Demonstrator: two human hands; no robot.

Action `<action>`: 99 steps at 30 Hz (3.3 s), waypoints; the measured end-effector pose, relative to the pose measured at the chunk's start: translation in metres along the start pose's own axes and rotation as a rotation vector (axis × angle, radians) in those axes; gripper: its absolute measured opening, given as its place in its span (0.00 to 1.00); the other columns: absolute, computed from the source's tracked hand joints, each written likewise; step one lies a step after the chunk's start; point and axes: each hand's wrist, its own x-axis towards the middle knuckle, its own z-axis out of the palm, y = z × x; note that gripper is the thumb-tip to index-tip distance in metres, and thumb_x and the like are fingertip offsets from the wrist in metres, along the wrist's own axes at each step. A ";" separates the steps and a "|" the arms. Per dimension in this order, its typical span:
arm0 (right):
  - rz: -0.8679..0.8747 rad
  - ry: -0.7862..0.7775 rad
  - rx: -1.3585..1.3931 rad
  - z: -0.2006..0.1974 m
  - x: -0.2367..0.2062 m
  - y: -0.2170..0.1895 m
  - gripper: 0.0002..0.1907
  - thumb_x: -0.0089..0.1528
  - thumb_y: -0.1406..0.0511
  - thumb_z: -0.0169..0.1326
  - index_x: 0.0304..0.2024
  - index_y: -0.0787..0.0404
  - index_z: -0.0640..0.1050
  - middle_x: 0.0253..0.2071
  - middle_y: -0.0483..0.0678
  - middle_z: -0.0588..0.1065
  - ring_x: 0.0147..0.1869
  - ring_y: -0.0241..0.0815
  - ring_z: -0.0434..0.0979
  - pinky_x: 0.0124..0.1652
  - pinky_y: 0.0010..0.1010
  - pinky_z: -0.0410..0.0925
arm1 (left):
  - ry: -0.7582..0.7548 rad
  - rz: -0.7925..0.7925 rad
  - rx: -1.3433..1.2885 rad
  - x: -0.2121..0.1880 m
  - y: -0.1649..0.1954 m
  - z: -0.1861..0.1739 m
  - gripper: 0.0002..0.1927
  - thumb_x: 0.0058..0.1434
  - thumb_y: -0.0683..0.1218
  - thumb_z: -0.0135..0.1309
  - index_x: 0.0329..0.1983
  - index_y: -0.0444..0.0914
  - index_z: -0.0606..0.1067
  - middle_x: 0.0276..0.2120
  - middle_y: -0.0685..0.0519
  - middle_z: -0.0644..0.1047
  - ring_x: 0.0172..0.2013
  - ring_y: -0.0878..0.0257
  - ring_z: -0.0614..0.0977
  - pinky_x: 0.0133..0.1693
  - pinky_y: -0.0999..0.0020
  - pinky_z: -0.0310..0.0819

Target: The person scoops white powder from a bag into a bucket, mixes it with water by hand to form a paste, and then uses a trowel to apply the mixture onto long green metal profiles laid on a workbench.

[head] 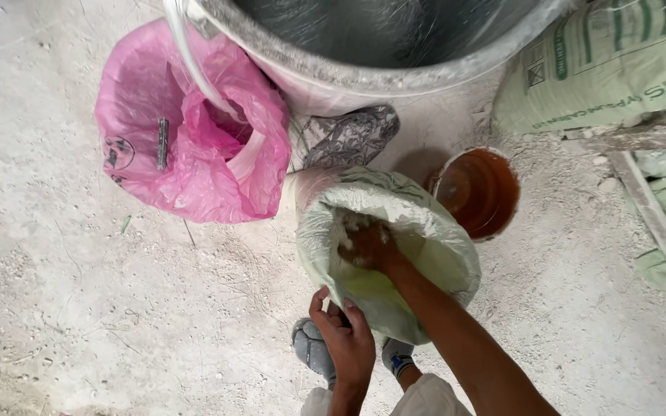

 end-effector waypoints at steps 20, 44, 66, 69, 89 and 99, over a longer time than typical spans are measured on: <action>-0.009 -0.052 0.211 0.046 -0.037 0.056 0.25 0.70 0.51 0.41 0.58 0.60 0.75 0.57 0.55 0.75 0.59 0.52 0.77 0.58 0.45 0.72 | 0.101 0.077 0.286 -0.014 0.029 0.018 0.43 0.63 0.39 0.51 0.74 0.33 0.40 0.54 0.37 0.69 0.49 0.54 0.74 0.49 0.63 0.70; -0.495 0.676 -0.179 0.009 -0.022 0.015 0.25 0.70 0.51 0.41 0.55 0.63 0.76 0.54 0.57 0.75 0.55 0.53 0.78 0.56 0.47 0.74 | 0.288 0.736 -0.019 0.005 -0.059 0.043 0.39 0.63 0.37 0.44 0.77 0.30 0.48 0.71 0.31 0.60 0.64 0.43 0.72 0.62 0.54 0.68; 0.172 0.673 0.277 0.007 -0.081 0.362 0.26 0.69 0.51 0.42 0.52 0.65 0.77 0.51 0.58 0.75 0.52 0.54 0.79 0.55 0.50 0.77 | 0.443 0.676 1.036 0.010 0.059 0.052 0.34 0.71 0.57 0.54 0.72 0.36 0.59 0.63 0.25 0.66 0.59 0.30 0.71 0.56 0.39 0.68; 0.213 0.559 0.284 0.004 -0.089 0.380 0.26 0.69 0.51 0.42 0.52 0.66 0.77 0.51 0.58 0.75 0.51 0.54 0.79 0.54 0.50 0.77 | 0.264 0.362 1.279 0.027 0.096 0.048 0.39 0.70 0.65 0.50 0.75 0.41 0.54 0.53 0.31 0.74 0.47 0.35 0.81 0.45 0.42 0.77; -0.240 0.393 -0.535 -0.044 -0.038 0.025 0.26 0.69 0.54 0.50 0.66 0.58 0.70 0.65 0.64 0.64 0.70 0.67 0.60 0.54 0.85 0.50 | -0.167 0.721 1.210 0.068 0.068 0.007 0.22 0.66 0.40 0.42 0.62 0.47 0.71 0.47 0.36 0.76 0.38 0.41 0.84 0.40 0.47 0.79; -0.158 0.429 -0.582 0.002 -0.004 0.026 0.26 0.69 0.54 0.48 0.66 0.57 0.71 0.63 0.64 0.67 0.67 0.65 0.64 0.54 0.81 0.54 | -0.185 0.714 1.154 0.068 0.075 0.005 0.25 0.58 0.36 0.46 0.59 0.45 0.73 0.48 0.36 0.75 0.38 0.38 0.83 0.40 0.46 0.77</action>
